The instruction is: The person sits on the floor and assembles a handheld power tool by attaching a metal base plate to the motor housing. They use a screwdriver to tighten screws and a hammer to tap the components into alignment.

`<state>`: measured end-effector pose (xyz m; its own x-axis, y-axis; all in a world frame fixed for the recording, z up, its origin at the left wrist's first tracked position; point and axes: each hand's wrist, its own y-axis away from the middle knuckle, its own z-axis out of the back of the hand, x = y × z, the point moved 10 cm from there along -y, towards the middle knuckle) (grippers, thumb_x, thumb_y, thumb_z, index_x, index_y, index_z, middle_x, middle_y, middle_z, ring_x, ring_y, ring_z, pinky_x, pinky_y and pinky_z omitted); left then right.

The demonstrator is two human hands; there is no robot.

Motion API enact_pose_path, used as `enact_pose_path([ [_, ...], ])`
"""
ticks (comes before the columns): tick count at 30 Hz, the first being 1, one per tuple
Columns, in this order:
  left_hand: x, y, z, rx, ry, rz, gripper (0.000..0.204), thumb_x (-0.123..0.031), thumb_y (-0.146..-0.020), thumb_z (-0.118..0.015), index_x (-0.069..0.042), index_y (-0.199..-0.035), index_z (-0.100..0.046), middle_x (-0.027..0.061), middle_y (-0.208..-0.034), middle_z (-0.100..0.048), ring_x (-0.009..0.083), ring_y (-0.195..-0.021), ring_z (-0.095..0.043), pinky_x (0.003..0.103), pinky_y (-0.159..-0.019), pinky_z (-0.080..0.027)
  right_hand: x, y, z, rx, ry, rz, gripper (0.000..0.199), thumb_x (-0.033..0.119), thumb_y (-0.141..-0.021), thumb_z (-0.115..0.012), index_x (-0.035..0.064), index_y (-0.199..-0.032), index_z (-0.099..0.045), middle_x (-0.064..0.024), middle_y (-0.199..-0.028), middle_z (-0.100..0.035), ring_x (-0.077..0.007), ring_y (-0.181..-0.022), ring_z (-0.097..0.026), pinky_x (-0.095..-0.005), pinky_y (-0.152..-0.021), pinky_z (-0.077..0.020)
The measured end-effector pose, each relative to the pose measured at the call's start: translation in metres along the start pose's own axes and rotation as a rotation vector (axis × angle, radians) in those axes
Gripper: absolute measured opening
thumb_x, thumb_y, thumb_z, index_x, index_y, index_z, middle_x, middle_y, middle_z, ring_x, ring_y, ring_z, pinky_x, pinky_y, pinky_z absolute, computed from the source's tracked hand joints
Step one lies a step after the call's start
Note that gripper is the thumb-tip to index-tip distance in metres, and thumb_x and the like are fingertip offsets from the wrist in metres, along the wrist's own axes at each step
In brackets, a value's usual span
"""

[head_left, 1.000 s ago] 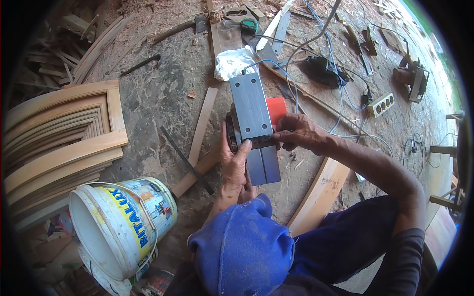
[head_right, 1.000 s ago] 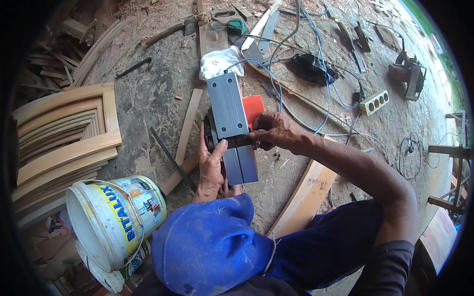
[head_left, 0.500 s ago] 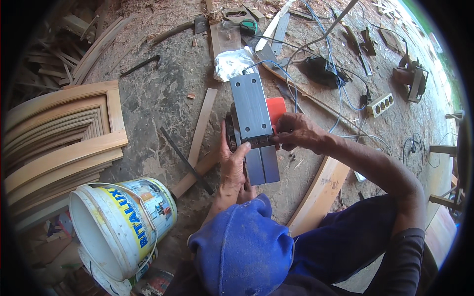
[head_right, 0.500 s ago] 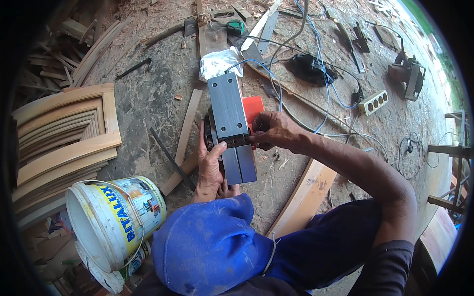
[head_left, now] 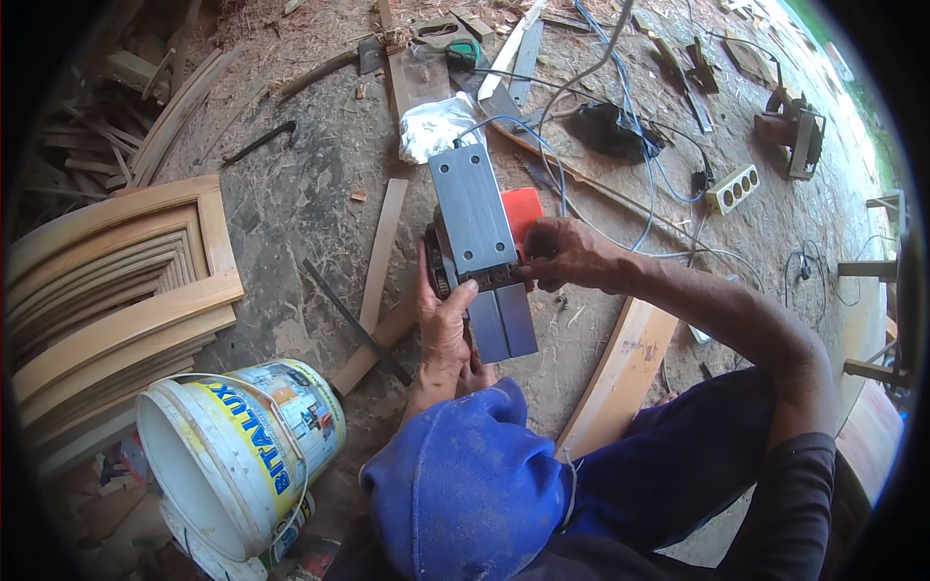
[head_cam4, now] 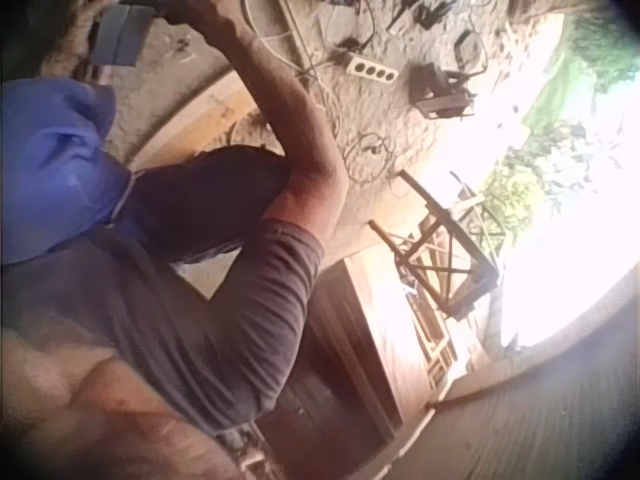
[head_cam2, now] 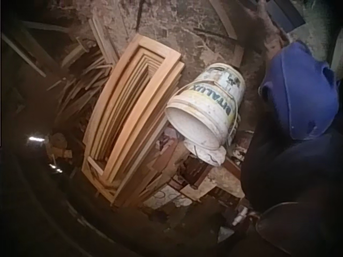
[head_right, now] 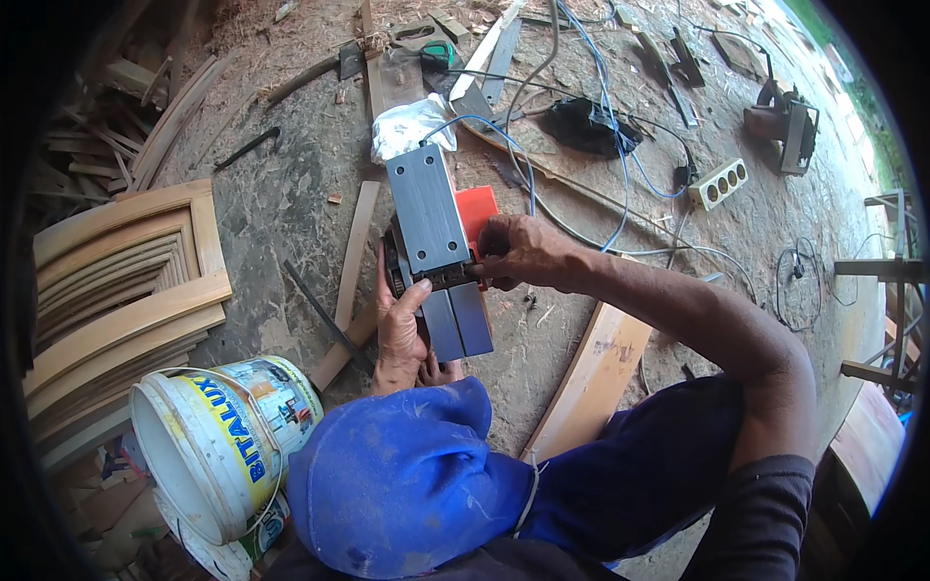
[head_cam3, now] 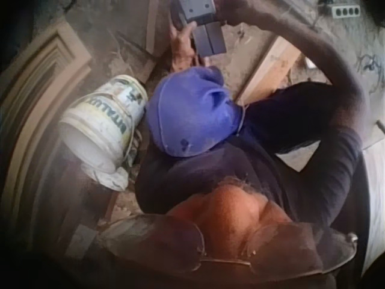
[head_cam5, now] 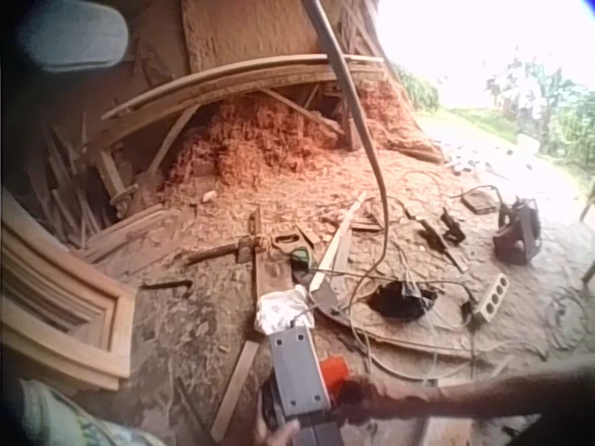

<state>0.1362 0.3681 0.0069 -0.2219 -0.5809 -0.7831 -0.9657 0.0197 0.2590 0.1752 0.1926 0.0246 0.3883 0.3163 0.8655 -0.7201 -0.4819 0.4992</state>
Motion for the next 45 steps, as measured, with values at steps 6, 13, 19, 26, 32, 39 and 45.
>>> enact_pose_path([
  [6, 0.007, -0.012, -0.003, 0.087, -0.049, -0.028, 0.062, -0.029, -0.108, -0.049, -0.009, -0.159, -0.022, 0.0152, -0.146, -0.048, 0.0259, -0.125, -0.057, 0.042, -0.102, -0.053, 0.006, 0.01, 0.015, -0.01, 0.151, 0.023, 0.023, 0.021, -0.095, -0.07, 0.0023, -0.107, -0.063, -0.0063, -0.088, -0.071, -0.013, -0.079, -0.069, -0.0292, -0.066, -0.0581],
  [13, 0.019, -0.018, -0.005, 0.151, 0.09, 0.096, 0.062, -0.048, -0.107, -0.036, -0.001, -0.148, -0.039, 0.0222, -0.135, -0.059, 0.0367, -0.116, -0.065, 0.051, -0.098, -0.056, -0.023, 0.039, 0.051, -0.148, 0.803, 0.335, 0.013, 0.013, -0.09, -0.062, 0.004, -0.099, -0.064, -0.0175, -0.088, -0.067, -0.0389, -0.085, -0.067, -0.0473, -0.076, -0.0521],
  [19, 0.022, -0.022, -0.008, 0.127, 0.102, 0.126, 0.058, -0.045, -0.107, -0.041, -0.007, -0.15, -0.035, 0.0173, -0.137, -0.057, 0.0313, -0.119, -0.063, 0.047, -0.1, -0.054, -0.092, 0.054, 0.036, -0.322, 0.892, 0.279, 0.01, 0.006, -0.088, -0.057, 0.0056, -0.095, -0.064, -0.0155, -0.092, -0.063, -0.0373, -0.086, -0.066, -0.0474, -0.074, -0.0537],
  [26, 0.012, -0.023, -0.01, 0.102, 0.091, 0.031, 0.068, -0.034, -0.106, -0.049, -0.01, -0.16, -0.015, 0.0164, -0.148, -0.047, 0.0293, -0.127, -0.058, 0.045, -0.105, -0.051, -0.115, 0.037, 0.027, -0.237, 0.956, 0.207, 0.016, 0.006, -0.09, -0.053, 0.0053, -0.1, -0.065, -0.0162, -0.094, -0.061, -0.0383, -0.086, -0.066, -0.0483, -0.075, -0.0534],
  [32, 0.011, -0.025, -0.009, 0.067, 0.027, -0.043, 0.059, -0.034, -0.107, -0.045, -0.007, -0.155, -0.023, 0.0187, -0.142, -0.051, 0.0307, -0.123, -0.06, 0.045, -0.102, -0.053, -0.038, 0.045, 0.064, -0.376, 0.499, 0.284, 0.016, 0.006, -0.089, -0.064, 0.0016, -0.104, -0.067, -0.017, -0.088, -0.069, -0.0305, -0.08, -0.07, -0.0389, -0.072, -0.0553],
  [39, 0.013, -0.023, -0.005, 0.0, -0.02, -0.053, 0.059, -0.03, -0.108, -0.043, -0.007, -0.157, -0.021, 0.0185, -0.145, -0.049, 0.0297, -0.126, -0.057, 0.044, -0.104, -0.051, 0.076, 0.039, 0.019, -0.195, 0.602, 0.493, 0.012, 0.01, -0.091, -0.067, 0.0028, -0.101, -0.069, -0.0131, -0.089, -0.071, -0.0282, -0.079, -0.071, -0.0393, -0.072, -0.0559],
  [45, 0.006, -0.019, -0.006, -0.075, -0.032, -0.055, 0.067, -0.028, -0.107, -0.049, -0.007, -0.161, -0.016, 0.0171, -0.154, -0.039, 0.0271, -0.137, -0.045, 0.039, -0.113, -0.039, 0.076, 0.023, 0.003, -0.15, 0.716, 0.576, 0.01, 0.009, -0.089, -0.071, 0.0033, -0.098, -0.071, -0.0117, -0.091, -0.07, -0.0283, -0.086, -0.07, -0.0389, -0.074, -0.0557],
])
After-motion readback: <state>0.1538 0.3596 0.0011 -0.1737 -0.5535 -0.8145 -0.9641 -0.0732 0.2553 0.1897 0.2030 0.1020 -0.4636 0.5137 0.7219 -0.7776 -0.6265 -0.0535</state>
